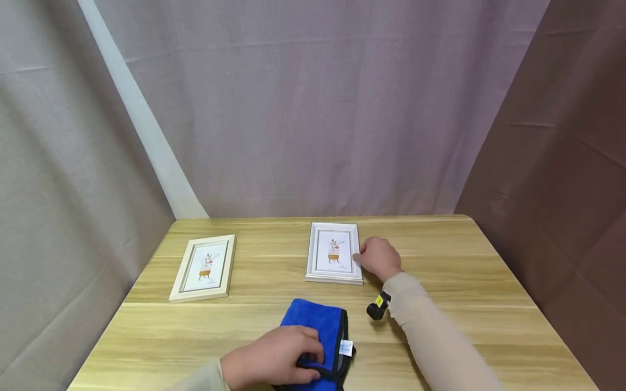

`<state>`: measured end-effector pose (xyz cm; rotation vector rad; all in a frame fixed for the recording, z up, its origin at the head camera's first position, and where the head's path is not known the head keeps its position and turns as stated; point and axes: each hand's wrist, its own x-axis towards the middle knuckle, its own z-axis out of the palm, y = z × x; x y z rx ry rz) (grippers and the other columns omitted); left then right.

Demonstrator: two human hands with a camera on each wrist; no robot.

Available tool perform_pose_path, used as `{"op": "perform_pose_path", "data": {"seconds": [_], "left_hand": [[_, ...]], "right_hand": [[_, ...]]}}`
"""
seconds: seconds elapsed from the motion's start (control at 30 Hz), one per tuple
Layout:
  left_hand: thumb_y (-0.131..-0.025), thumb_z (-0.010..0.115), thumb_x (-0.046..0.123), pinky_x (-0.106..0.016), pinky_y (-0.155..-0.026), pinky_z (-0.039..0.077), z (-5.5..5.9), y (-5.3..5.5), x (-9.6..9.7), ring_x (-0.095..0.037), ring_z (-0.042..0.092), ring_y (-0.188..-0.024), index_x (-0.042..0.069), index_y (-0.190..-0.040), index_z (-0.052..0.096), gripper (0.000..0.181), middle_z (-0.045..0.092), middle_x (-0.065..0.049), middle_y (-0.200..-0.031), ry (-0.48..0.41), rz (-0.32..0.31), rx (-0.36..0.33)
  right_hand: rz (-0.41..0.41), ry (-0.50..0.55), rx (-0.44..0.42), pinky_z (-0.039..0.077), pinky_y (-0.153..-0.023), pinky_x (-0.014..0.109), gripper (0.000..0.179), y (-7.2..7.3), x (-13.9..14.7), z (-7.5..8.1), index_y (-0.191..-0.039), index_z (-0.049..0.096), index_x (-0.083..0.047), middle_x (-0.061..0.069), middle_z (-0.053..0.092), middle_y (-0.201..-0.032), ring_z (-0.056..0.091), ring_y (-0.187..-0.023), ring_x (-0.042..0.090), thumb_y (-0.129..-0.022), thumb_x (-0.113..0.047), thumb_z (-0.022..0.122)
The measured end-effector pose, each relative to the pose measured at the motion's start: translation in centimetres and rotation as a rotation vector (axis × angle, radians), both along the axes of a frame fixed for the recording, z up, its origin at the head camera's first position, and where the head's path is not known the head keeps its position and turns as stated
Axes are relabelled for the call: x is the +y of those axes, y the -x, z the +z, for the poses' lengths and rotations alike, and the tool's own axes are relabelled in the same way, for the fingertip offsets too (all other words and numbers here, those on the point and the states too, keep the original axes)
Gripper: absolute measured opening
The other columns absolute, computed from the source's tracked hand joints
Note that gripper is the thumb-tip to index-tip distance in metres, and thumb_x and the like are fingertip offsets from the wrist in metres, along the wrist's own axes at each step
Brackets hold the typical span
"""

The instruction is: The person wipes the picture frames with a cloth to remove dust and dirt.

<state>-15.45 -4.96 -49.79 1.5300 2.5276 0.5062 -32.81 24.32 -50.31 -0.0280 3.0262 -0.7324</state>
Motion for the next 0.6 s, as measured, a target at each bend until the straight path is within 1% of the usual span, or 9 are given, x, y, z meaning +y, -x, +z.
{"op": "perform_pose_path", "data": {"seconds": [0.1,0.2,0.3,0.4,0.47,0.57,0.6], "left_hand": [[-0.099,0.084,0.035,-0.008,-0.067,0.037,0.1,0.1,0.0,0.008,0.046,-0.076,0.028,-0.098,0.079,0.009,0.056,0.022,-0.087,0.005,0.001,0.001],[-0.099,0.084,0.036,-0.008,-0.067,0.036,0.2,0.0,0.1,0.008,0.046,-0.076,0.029,-0.097,0.079,0.01,0.055,0.022,-0.087,0.01,0.002,0.019],[-0.099,0.084,0.036,-0.008,-0.067,0.037,0.0,0.0,0.2,0.008,0.046,-0.076,0.028,-0.098,0.079,0.009,0.054,0.022,-0.086,0.013,0.006,0.002],[-0.1,0.083,0.036,-0.008,-0.066,0.037,-0.1,0.0,0.3,0.008,0.046,-0.076,0.028,-0.099,0.079,0.009,0.054,0.022,-0.086,0.01,0.009,-0.021],[-0.1,0.083,0.036,-0.008,-0.065,0.037,-0.1,-0.1,0.4,0.009,0.046,-0.075,0.028,-0.099,0.079,0.009,0.054,0.022,-0.086,0.006,0.013,-0.017],[-0.1,0.083,0.039,-0.007,-0.065,0.037,0.1,-0.2,0.5,0.009,0.047,-0.075,0.029,-0.098,0.079,0.011,0.055,0.022,-0.086,-0.009,0.025,0.009],[-0.1,0.083,0.04,-0.007,-0.065,0.037,0.1,-0.2,0.5,0.01,0.047,-0.076,0.03,-0.098,0.079,0.012,0.056,0.022,-0.086,-0.019,0.032,0.006]], "right_hand": [[0.002,0.005,-0.01,0.048,-0.067,0.038,0.025,0.0,-1.3,0.1,-0.093,0.078,-0.01,0.003,0.073,-0.086,0.063,-0.076,0.024,-0.094,-0.033,0.085],[-0.004,0.012,-0.011,0.047,-0.066,0.037,0.024,0.1,-2.4,0.1,-0.093,0.078,-0.01,0.003,0.073,-0.086,0.062,-0.075,0.023,-0.094,-0.032,0.086],[-0.018,0.023,-0.013,0.048,-0.067,0.038,0.025,0.1,-3.1,-0.1,-0.097,0.08,-0.008,0.004,0.075,-0.09,0.063,-0.076,0.024,-0.094,-0.032,0.087],[-0.013,0.034,0.0,0.051,-0.07,0.039,0.028,-0.1,-3.5,-0.2,-0.102,0.081,-0.006,0.005,0.077,-0.094,0.064,-0.079,0.024,-0.093,-0.033,0.088],[0.014,0.053,0.015,0.053,-0.073,0.041,0.031,-0.2,-3.5,-0.1,-0.105,0.083,-0.006,0.005,0.078,-0.097,0.065,-0.081,0.023,-0.093,-0.034,0.088],[0.085,0.105,0.038,0.057,-0.078,0.042,0.032,-0.6,-3.1,0.2,-0.109,0.083,-0.004,0.005,0.079,-0.098,0.067,-0.083,0.021,-0.094,-0.032,0.088],[0.11,0.12,0.043,0.058,-0.079,0.043,0.032,-0.8,-2.9,0.4,-0.111,0.083,-0.004,0.005,0.079,-0.098,0.068,-0.084,0.02,-0.095,-0.031,0.087]]}}
